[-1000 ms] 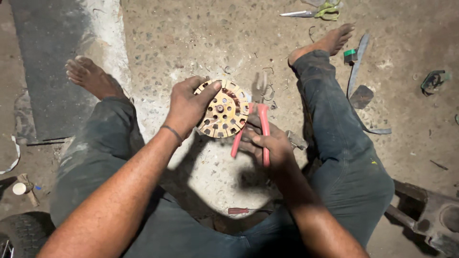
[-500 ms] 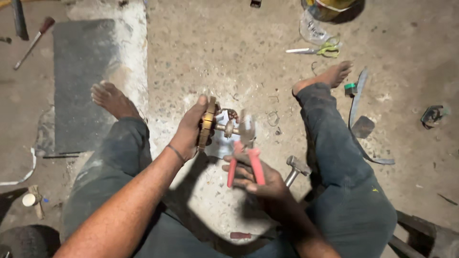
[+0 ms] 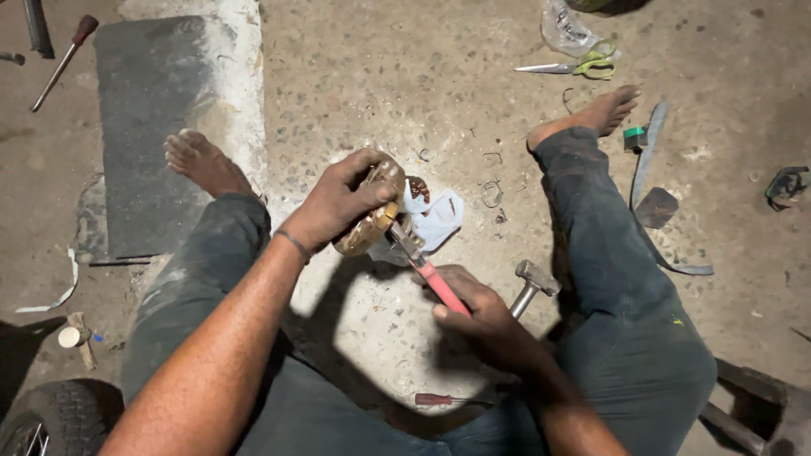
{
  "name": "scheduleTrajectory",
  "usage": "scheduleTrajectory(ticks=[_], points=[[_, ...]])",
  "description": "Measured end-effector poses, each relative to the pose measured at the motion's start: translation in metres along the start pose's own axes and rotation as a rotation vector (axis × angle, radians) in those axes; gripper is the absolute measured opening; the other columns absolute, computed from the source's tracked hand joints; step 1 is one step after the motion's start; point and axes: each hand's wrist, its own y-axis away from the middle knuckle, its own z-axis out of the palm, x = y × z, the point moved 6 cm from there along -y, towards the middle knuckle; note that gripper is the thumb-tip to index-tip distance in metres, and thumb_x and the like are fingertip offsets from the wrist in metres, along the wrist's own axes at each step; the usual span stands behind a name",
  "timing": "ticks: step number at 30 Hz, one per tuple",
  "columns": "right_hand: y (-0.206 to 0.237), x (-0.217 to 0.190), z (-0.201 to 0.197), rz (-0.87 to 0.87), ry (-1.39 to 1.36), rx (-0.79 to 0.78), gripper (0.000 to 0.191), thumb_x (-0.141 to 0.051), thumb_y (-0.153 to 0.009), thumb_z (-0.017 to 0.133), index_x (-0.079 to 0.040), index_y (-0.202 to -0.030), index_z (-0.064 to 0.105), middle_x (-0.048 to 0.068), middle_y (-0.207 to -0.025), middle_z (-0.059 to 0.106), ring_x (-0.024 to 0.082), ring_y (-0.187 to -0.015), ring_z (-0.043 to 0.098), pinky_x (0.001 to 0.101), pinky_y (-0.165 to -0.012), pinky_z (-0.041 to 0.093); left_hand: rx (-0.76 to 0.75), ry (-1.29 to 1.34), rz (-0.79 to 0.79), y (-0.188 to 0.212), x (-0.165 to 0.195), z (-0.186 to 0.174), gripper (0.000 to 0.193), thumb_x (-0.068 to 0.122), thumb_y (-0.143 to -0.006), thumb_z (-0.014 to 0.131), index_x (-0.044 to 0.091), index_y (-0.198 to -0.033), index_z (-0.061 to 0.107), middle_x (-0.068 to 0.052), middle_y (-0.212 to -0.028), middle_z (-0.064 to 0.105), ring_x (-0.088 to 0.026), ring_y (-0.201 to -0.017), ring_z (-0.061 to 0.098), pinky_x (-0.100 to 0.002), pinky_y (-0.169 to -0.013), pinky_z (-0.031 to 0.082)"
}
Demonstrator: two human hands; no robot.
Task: The person uses pliers to pull copper windings out of a motor stator core, placing the removed pieces into a white bag on the floor. The person rotates the stator to access different slots and continues removing windings until the core is largely empty.
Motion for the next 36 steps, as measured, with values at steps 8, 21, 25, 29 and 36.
scheduleTrajectory(ticks=[8,21,25,29,36], points=[[-0.001,0.047,0.009,0.398,-0.11,0.136,0.04,-0.018,-0.083,0.069,-0.013,-0.121,0.058,0.003,-0.083,0.062,0.016,-0.068,0.059,0.0352,-0.062,0.05,-0.047,-0.119,0.088,0.003,0.025,0.01,0.05,0.035,-0.083,0.082,0.006,-0.121,0.068,-0.003,-0.109,0.071,-0.014,-0.103,0.067,-0.031,-0.094,0.054],[-0.009,0.052,0.013,0.119,0.199,0.192,0.022,-0.005,-0.08,0.07,-0.004,-0.095,0.054,0.003,-0.075,0.053,0.012,-0.073,0.049,0.03,-0.067,0.048,-0.016,0.478,-0.385,-0.005,-0.012,0.016,0.039,0.035,-0.09,0.077,-0.003,-0.095,0.072,-0.005,-0.083,0.07,-0.014,-0.071,0.065,-0.033,-0.065,0.054],[-0.01,0.069,-0.006,0.183,0.277,0.358,0.02,-0.01,-0.082,0.067,-0.005,-0.098,0.055,0.0,-0.086,0.057,0.013,-0.078,0.054,0.0321,-0.065,0.05,0.164,0.422,-0.407,-0.008,-0.011,0.013,0.029,0.034,-0.081,0.08,0.007,-0.091,0.075,-0.007,-0.081,0.078,-0.018,-0.07,0.074,-0.038,-0.066,0.06],[-0.02,0.083,-0.02,0.174,0.523,0.477,0.03,-0.013,-0.08,0.071,-0.001,-0.1,0.054,0.004,-0.09,0.062,0.016,-0.075,0.06,0.036,-0.066,0.052,0.599,-0.63,-0.143,-0.003,0.027,0.008,0.048,0.044,-0.081,0.086,-0.001,-0.08,0.068,-0.024,-0.073,0.068,-0.044,-0.074,0.067,-0.052,-0.068,0.051],[-0.016,0.111,0.011,0.394,-0.273,0.201,0.016,-0.007,-0.079,0.065,0.001,-0.086,0.053,0.004,-0.069,0.057,0.017,-0.055,0.054,0.0348,-0.048,0.048,0.613,-0.493,0.168,0.012,0.059,0.0,0.034,0.037,-0.087,0.082,0.005,-0.091,0.069,-0.014,-0.079,0.07,-0.032,-0.068,0.072,-0.041,-0.058,0.055]])
